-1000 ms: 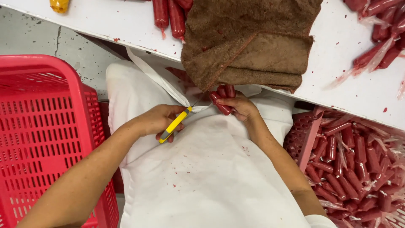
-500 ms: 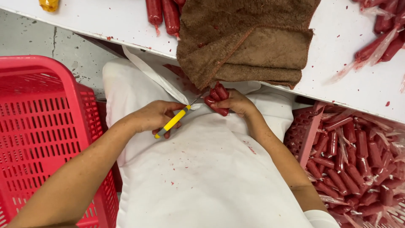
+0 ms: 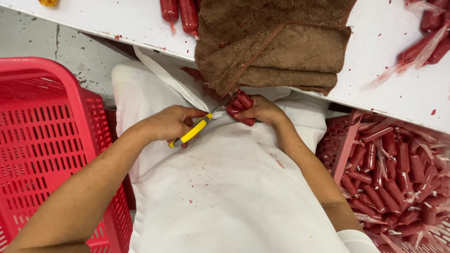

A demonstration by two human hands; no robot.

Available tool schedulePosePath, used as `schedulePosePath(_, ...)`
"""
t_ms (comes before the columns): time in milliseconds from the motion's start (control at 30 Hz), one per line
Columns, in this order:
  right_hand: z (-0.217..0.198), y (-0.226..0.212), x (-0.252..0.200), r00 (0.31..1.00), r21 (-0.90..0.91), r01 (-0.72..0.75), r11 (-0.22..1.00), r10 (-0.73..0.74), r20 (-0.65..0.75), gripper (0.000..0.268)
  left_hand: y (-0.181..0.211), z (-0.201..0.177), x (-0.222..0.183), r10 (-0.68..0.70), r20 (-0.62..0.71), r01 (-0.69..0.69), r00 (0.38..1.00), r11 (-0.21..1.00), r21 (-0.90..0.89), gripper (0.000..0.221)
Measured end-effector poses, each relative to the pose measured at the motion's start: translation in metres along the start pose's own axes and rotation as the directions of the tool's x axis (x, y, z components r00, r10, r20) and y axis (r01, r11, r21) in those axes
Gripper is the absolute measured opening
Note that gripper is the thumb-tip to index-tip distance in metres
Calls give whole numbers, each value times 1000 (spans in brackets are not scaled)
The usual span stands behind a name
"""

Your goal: The person repeatedly picks up linked sausages from a white table, uses yellow-handled scissors to cut the links, and places the cut pieces into a pink basket. A brown towel is used to wipe the hands and table between cuts.

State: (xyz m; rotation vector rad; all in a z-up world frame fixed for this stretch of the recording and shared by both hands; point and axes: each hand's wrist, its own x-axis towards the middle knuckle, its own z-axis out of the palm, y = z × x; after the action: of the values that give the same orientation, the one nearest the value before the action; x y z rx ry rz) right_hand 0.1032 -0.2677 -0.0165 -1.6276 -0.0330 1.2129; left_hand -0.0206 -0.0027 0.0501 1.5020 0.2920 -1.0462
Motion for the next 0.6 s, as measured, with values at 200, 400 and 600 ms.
schedulePosePath(200, -9, 2, 3, 999, -28, -15, 1000, 14, -32, 32, -18, -5, -1, 15, -59, -9, 998, 995, 102, 63)
schedulePosePath(400, 0, -4, 3, 1000, -185, -29, 982, 28, -11, 35, -18, 4, 1, 57, 13, -53, 998, 971, -233, 69)
schedulePosePath(600, -7, 15, 6, 996, -343, -63, 937, 37, -81, 41, -24, 5, 12, 65, -106, -75, 992, 993, -88, 62)
